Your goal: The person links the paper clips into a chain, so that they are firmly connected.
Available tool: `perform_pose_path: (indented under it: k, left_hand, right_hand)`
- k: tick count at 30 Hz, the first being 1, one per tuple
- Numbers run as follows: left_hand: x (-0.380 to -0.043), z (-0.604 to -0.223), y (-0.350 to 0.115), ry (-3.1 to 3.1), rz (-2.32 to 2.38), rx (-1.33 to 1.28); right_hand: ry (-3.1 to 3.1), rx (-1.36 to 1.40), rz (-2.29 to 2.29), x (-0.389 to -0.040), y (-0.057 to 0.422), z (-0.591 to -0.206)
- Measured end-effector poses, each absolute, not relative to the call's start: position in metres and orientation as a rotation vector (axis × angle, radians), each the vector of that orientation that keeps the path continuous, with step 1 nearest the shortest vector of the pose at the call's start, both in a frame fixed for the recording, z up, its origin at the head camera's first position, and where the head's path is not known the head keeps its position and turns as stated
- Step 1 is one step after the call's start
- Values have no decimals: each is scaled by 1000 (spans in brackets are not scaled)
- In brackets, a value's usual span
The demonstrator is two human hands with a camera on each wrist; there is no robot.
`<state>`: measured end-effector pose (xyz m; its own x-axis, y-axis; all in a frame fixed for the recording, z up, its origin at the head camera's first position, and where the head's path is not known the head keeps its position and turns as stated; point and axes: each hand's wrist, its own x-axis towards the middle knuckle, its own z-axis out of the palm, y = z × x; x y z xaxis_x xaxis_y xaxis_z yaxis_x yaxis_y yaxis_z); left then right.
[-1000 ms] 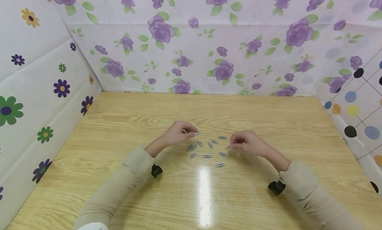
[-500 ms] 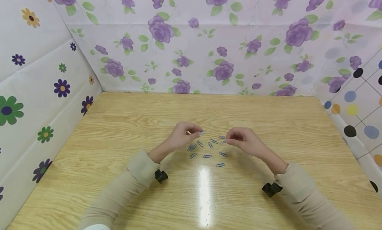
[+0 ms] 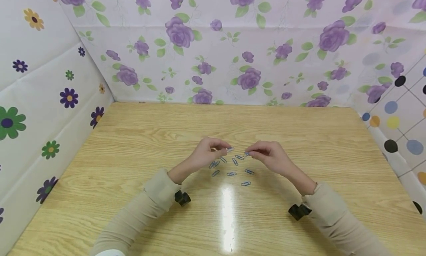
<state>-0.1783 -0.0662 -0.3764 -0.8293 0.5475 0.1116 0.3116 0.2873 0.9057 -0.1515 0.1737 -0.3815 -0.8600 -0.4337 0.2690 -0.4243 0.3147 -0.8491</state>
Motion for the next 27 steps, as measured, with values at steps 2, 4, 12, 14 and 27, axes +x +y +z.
perform_pose_path:
  k: [2,4,12,14,27]
  left_hand:
    - [-178,-376,-65,2328,1566,813]
    - [-178,-376,-65,2319,1568,825]
    - [-177,-374,-62,2288,1570,799]
    - [-177,-374,-62,2292,1565,795]
    - [-178,-376,-64,2285,1575,725]
  right_hand:
    - [2554,-826,-1627,-152,172,-381]
    - [2567,-805,-1614,-152,171,-380]
    - [2532,-720,-1663,-152,163,-377]
    - [2519,-750,-1677,-152,163,-378]
    - [2498,-724,-1658,-151,169,-381]
